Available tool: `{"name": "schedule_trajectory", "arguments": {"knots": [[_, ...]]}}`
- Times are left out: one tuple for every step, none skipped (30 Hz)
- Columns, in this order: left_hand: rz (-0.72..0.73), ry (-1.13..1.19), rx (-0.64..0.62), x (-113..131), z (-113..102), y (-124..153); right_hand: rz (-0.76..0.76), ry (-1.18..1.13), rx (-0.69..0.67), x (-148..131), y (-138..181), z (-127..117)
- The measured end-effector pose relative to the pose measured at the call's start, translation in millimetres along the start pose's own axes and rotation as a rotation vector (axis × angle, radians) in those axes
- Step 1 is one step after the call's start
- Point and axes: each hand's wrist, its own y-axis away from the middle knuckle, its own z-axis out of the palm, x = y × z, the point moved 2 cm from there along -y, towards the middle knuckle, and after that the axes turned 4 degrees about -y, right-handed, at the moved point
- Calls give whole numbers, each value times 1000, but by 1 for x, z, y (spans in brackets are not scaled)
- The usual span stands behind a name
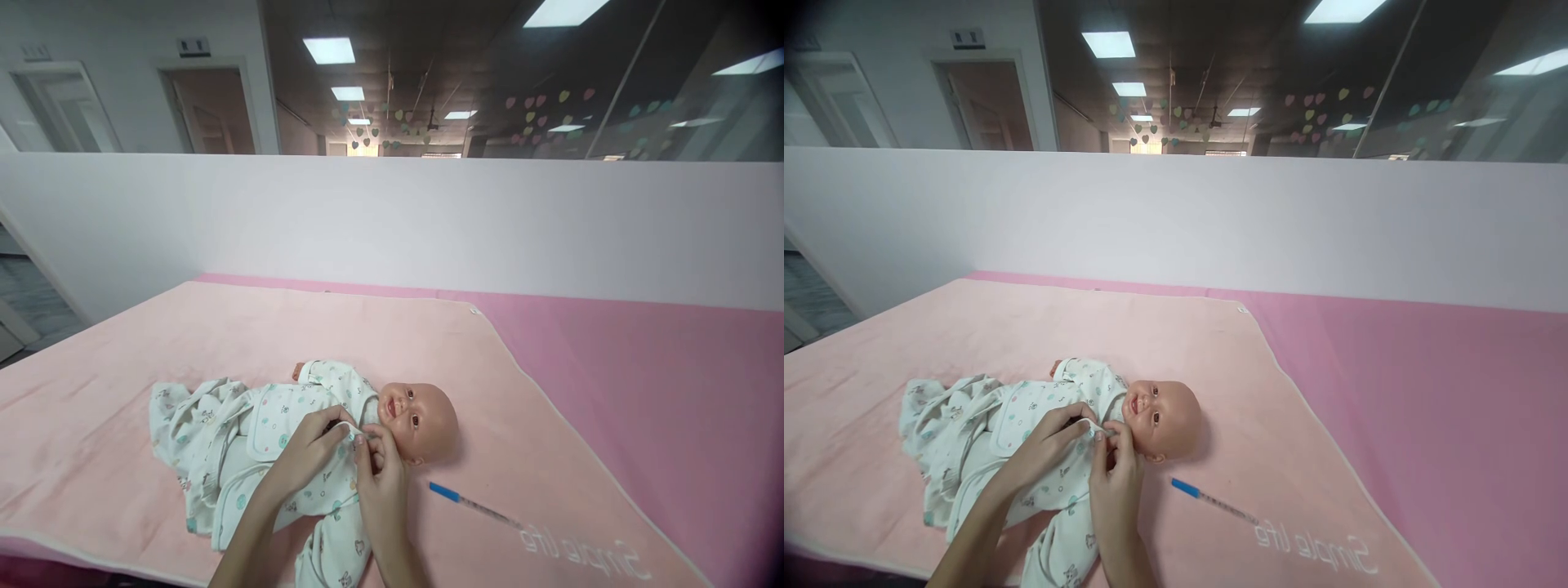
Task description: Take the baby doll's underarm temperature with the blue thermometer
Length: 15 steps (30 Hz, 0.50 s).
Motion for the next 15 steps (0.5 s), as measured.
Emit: {"name": "schedule_trajectory", "arguments": {"knots": [[1, 8, 6, -1, 0, 0, -12, -7, 5, 0, 0, 0], [4, 14, 15, -2, 1, 0, -23, -10, 4, -1, 1, 1], [8, 19, 25, -3, 1, -1, -31, -8, -1, -1, 1, 2], [10, 23, 33, -5, 1, -1, -34, 0, -8, -1, 1, 2], [10, 26, 40, -6, 1, -1, -32, 11, -12, -1, 1, 2], [10, 28, 47, -6, 1, 0, -29, 20, -12, -1, 1, 2], [10, 31, 49, -6, 0, 1, -27, 26, -10, -1, 0, 2], [10, 33, 43, -5, -2, 3, -28, 26, -6, -1, 0, 1], [13, 31, 24, -3, -4, 5, -32, 25, -2, -1, -1, 0], [15, 23, -6, 1, -6, 8, -41, 23, 4, -2, -2, -1], [16, 8, -42, 4, -9, 12, -53, 24, 13, -3, -2, -2], [16, -12, -78, 8, -13, 16, -68, 31, 26, -4, -3, -3], [17, -37, -99, 11, -17, 20, -86, 43, 43, -6, -3, -4], [19, -63, -103, 14, -22, 24, -108, 61, 60, -8, -3, -4], [20, -88, -92, 15, -26, 27, -136, 82, 73, -10, -2, -4]]}}
